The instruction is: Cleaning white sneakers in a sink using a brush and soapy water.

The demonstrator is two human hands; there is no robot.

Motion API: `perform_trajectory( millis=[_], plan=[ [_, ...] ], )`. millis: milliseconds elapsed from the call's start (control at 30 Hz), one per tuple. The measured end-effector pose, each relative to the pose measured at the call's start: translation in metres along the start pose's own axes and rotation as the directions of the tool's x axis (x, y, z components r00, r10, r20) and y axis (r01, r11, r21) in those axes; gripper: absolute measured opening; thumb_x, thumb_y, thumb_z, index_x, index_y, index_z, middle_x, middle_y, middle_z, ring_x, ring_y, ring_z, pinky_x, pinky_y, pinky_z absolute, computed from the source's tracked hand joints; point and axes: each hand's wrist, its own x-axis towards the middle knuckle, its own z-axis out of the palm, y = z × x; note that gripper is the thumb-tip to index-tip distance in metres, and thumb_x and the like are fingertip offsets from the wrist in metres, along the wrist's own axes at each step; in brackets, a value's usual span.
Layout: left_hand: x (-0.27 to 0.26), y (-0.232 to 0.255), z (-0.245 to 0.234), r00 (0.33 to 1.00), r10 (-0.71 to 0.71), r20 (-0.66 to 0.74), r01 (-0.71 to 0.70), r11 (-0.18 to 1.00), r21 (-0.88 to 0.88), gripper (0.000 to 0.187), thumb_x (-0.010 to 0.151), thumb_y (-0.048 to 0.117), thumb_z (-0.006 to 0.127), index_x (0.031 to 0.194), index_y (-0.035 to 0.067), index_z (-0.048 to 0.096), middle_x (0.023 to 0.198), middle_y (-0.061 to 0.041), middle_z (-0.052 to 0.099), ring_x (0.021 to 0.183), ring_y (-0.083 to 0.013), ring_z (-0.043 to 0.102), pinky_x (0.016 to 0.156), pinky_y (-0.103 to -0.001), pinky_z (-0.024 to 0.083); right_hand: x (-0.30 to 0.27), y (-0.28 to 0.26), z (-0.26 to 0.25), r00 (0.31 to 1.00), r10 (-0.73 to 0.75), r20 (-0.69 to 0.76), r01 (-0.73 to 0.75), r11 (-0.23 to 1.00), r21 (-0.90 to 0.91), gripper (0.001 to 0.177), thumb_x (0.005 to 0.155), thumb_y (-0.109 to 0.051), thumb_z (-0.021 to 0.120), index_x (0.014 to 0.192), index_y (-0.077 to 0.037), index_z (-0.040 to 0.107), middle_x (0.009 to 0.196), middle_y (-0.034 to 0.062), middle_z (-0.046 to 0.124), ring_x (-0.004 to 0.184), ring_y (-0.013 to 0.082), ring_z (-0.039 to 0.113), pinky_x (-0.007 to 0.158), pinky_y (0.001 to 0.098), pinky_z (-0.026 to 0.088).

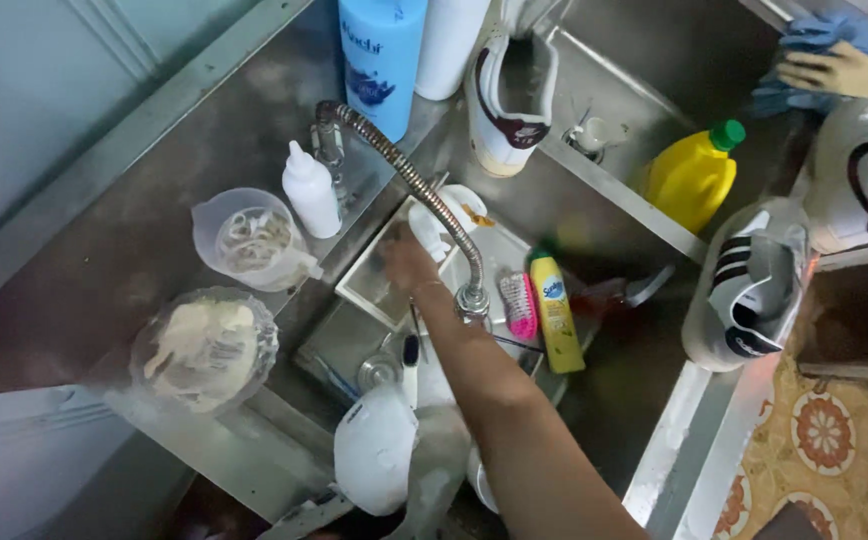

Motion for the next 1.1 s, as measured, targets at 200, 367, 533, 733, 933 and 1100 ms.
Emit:
perform_trajectory(
  millis=[200, 367, 533, 733, 933, 1100],
  plan=[
    [-0.058, 0.168, -0.072, 1.000, -0.019, -0.005, 0.019, 0.993, -0.121, 0.023, 0.098, 0.030, 0.059, 0.106, 0.021, 0.079, 0.086, -0.010, 0.077, 0.082, -0.0193, 0.079, 0.078, -0.035, 0.058, -0.095, -0.023, -0.115, 0.972, -0.136, -0.191, 0.219, 0.813, 0.539, 0.052, 0.088, -0.038, 0.064, 0.125, -0.002, 0.059, 0.119, 0.0192, 0.067, 0.106, 0.0360, 0.067, 0.088, 0.0421, 0.054],
    [-0.073, 0.252, -0.093, 0.952, -0.299, -0.060, 0.293, 0.951, -0.095, 0.026, 0.083, 0.018, 0.068, 0.107, 0.019, 0.078, 0.086, -0.009, 0.078, 0.084, -0.0201, 0.073, 0.079, -0.035, 0.058, -0.141, 0.088, -0.018, 0.886, 0.102, 0.453, -0.224, -0.760, 0.610, 0.025, 0.113, -0.034, 0.053, 0.116, -0.011, 0.061, 0.100, 0.0071, 0.066, 0.088, 0.0228, 0.069, 0.077, 0.0366, 0.059],
    [-0.085, 0.279, -0.099, 0.971, -0.187, -0.151, 0.173, 0.979, -0.103, 0.022, 0.081, 0.018, 0.072, 0.101, 0.011, 0.078, 0.081, -0.011, 0.078, 0.080, -0.0219, 0.075, 0.073, -0.038, 0.057, -0.176, 0.046, -0.146, 0.780, 0.348, 0.520, -0.323, -0.489, 0.810, 0.054, 0.097, -0.072, 0.040, 0.092, -0.024, 0.064, 0.058, -0.0011, 0.049, 0.044, 0.0166, 0.047, 0.037, 0.0317, 0.036],
    [-0.098, 0.307, -0.096, 0.950, -0.168, -0.263, 0.158, 0.986, -0.059, 0.024, 0.080, 0.008, 0.066, 0.099, 0.010, 0.080, 0.080, -0.014, 0.078, 0.078, -0.0268, 0.073, 0.073, -0.040, 0.058, -0.208, 0.042, -0.185, 0.653, 0.577, 0.490, -0.182, -0.509, 0.841, 0.053, 0.097, -0.071, 0.047, 0.073, -0.024, 0.042, 0.052, -0.0046, 0.036, 0.038, 0.0152, 0.031, 0.033, 0.0314, 0.020],
    [-0.104, 0.293, -0.074, 0.911, 0.096, -0.400, -0.065, 0.994, 0.091, 0.032, 0.075, 0.005, 0.066, 0.105, 0.007, 0.078, 0.088, -0.017, 0.077, 0.082, -0.0293, 0.076, 0.075, -0.040, 0.056, -0.278, 0.043, -0.213, 0.797, 0.541, 0.269, -0.325, 0.009, 0.946, 0.035, 0.092, -0.043, 0.067, 0.093, -0.021, 0.041, 0.067, -0.0037, 0.054, 0.054, 0.0136, 0.051, 0.044, 0.0317, 0.038],
    [-0.113, 0.311, -0.058, 0.914, 0.189, -0.360, -0.159, 0.981, 0.113, 0.037, 0.074, 0.010, 0.072, 0.110, 0.011, 0.076, 0.091, -0.017, 0.079, 0.084, -0.0289, 0.078, 0.076, -0.038, 0.057, -0.348, 0.047, -0.193, 0.822, 0.386, 0.419, -0.547, 0.740, 0.392, 0.082, 0.080, -0.025, 0.071, 0.144, 0.003, 0.028, 0.074, 0.0109, 0.073, 0.065, 0.0245, 0.075, 0.062, 0.0354, 0.060]
  ],
)
